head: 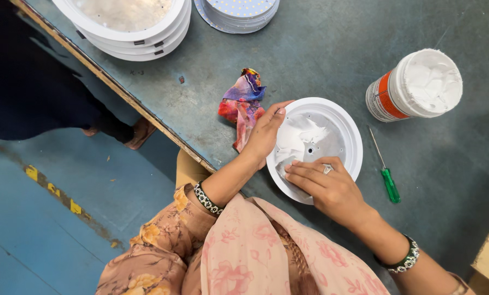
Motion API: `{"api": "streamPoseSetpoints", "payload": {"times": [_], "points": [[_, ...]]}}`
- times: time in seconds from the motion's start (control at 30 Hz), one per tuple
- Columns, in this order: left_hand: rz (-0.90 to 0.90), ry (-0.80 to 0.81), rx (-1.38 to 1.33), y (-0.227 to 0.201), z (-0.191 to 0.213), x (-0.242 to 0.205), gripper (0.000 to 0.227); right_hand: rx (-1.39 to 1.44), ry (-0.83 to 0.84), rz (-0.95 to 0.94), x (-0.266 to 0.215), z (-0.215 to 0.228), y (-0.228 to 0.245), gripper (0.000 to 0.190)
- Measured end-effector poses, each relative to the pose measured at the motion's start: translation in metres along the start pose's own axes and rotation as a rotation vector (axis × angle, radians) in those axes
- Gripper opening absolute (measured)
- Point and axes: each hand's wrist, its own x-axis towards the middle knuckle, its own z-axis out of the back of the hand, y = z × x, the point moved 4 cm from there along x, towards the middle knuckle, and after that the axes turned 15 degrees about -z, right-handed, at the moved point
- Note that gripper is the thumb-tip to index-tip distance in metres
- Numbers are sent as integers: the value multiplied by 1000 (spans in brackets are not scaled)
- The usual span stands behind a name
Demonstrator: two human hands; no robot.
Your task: The person applies a white paste to the underside of circular plastic parts using a small metal spatula. They scoop the paste from a container and spread it evenly across the surface of each part before placing them aside.
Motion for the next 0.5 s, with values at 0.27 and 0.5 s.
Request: {"api": "streamPoseSetpoints", "payload": {"times": [0.27,0.5], "points": [[-26,0,71,8,7,1,38,-5,200,153,-24,8,-32,37],[-52,52,60,12,12,1,39,28,192,120,-37,22,-71,23]]}}
